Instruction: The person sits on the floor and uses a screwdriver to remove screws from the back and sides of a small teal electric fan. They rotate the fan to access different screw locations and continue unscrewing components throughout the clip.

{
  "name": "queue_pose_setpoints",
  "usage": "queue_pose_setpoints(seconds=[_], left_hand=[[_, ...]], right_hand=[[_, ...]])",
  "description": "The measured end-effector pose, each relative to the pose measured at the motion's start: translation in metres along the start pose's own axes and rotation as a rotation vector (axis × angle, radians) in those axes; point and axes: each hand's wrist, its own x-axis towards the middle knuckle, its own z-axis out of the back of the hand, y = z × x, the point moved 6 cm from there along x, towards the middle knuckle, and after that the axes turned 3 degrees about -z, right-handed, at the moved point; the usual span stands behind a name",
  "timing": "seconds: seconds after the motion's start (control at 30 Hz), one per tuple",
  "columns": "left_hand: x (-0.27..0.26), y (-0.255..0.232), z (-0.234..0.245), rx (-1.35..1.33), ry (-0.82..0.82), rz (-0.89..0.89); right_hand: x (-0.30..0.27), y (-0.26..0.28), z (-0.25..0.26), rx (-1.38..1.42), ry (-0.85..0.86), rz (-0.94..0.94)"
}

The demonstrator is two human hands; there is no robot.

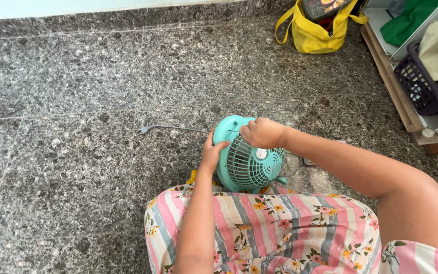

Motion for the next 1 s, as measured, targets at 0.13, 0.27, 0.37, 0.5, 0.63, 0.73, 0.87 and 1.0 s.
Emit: queue_pose_setpoints(seconds=[0.13, 0.27, 0.37, 0.5, 0.63, 0.73, 0.87, 1.0], left_hand=[[-0.004, -0.006, -0.005, 0.067, 0.014, -0.037], [-0.006, -0.01, -0.01, 0.064, 0.033, -0.062], [-0.008, -0.009, -0.012, 0.09, 0.036, -0.059], [-0.007, -0.011, -0.013, 0.103, 0.038, -0.073], [-0.004, -0.008, -0.01, 0.133, 0.028, -0.036], [-0.006, -0.006, -0.009, 0.115, 0.049, -0.04], [-0.006, -0.006, -0.012, 0.045, 0.089, -0.061], [-0.004, -0.006, -0.011, 0.133, 0.084, -0.052]], right_hand=[[-0.001, -0.008, -0.019, 0.26, 0.058, -0.392], [-0.011, -0.019, -0.061, 0.726, 0.124, -0.852], [-0.019, -0.03, -0.081, 1.007, -0.048, -0.995], [-0.027, -0.03, -0.087, 1.09, 0.0, -1.042], [-0.019, -0.003, -0.046, 0.38, 0.136, -0.548], [-0.023, 0.018, -0.01, -0.164, 0.0, -0.122], [-0.029, 0.021, 0.02, -0.263, -0.157, -0.062], [-0.027, 0.011, 0.037, -0.256, -0.163, -0.047]])
